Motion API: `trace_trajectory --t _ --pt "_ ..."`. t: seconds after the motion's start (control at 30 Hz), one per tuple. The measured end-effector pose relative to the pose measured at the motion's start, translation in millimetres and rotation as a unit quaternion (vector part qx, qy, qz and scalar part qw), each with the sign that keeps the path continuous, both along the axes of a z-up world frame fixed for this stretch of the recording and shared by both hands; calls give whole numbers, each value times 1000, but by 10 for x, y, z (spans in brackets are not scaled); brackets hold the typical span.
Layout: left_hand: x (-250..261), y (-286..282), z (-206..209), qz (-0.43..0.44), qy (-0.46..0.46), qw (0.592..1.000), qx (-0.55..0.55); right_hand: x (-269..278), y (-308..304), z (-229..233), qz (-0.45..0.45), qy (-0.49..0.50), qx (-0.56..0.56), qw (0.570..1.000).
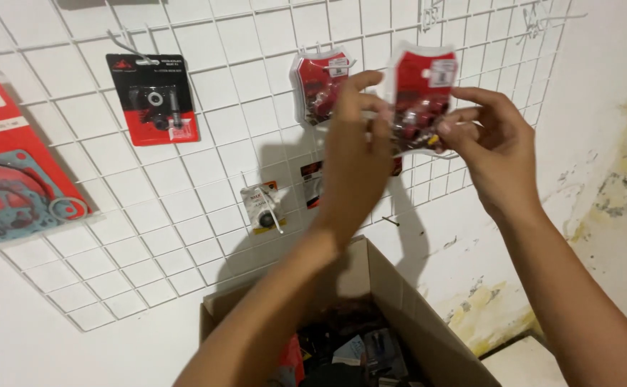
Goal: The person cleans various packaged items retrieved from a cardboard box using a cloth. They wipe the surfaces of several small packages and larger red boxes before placing some items onto a wall-mounted grid rack.
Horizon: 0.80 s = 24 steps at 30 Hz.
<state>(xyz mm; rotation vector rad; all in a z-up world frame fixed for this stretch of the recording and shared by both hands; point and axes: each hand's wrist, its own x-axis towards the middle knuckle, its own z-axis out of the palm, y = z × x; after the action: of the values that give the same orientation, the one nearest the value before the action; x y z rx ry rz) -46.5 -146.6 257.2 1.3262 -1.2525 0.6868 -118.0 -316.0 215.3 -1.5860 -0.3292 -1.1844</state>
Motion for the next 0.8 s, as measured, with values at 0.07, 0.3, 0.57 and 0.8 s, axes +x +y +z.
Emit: trace_trajectory --t 0.07,0.3,0.57,0.8 --pt "269 10 -29 34 -16 999 -29 208 -4 8 -1 -26 -2 1000" --pt "559 259 19 59 62 996 -29 511 100 122 -26 -46 -32 998" --pt "675 286 99 91 81 992 -21 730 120 170 -23 -47 -38 998" --pt "677 305 153 97 101 990 -14 819 164 225 -19 -57 -32 998"
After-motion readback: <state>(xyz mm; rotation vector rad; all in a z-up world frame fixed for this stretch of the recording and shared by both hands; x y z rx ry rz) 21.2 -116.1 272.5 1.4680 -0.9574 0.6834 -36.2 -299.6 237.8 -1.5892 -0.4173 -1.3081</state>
